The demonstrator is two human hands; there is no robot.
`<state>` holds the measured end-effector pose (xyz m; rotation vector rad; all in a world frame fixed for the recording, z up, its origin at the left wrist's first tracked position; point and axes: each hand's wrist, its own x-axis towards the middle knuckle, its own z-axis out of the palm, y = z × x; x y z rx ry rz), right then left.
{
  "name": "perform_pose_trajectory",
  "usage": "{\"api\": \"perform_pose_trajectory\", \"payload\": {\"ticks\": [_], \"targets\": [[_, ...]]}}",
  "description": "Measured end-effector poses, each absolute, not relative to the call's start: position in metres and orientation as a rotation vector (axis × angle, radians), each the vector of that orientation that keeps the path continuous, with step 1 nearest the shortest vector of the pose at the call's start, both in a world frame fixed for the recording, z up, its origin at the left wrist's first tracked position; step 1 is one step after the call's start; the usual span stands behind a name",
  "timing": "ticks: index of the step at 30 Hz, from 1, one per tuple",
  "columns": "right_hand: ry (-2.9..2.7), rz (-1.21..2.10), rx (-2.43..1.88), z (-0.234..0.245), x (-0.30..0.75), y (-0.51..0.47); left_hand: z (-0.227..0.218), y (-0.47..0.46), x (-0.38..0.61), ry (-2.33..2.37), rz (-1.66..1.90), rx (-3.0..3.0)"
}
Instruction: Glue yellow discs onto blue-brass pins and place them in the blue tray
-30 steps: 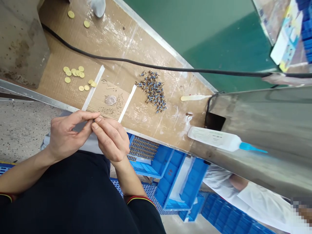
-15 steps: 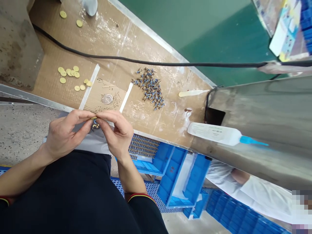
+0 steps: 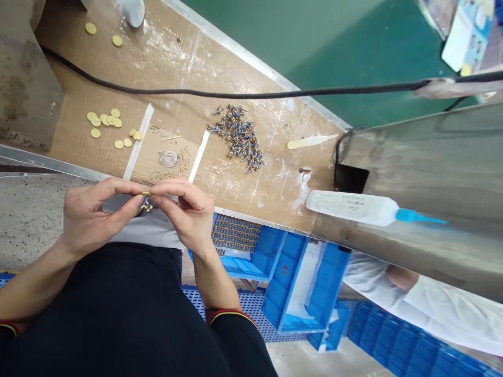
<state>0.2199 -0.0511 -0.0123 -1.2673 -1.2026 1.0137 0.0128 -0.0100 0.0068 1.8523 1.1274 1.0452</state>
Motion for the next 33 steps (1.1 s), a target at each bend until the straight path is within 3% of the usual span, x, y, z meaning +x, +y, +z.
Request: {"api": "perform_pose_trajectory", "payload": {"ticks": [17,33], "targets": [[-1.336,0.886,-1.286,0.006,0.22,-0.056,0.001,-0.009,0.017,0.944,1.119,1.737],[-1.245,1.011,-1.332,0.011,0.221,-0.053,-0.001,-0.014,0.023,1.074,0.99,1.609]]}}
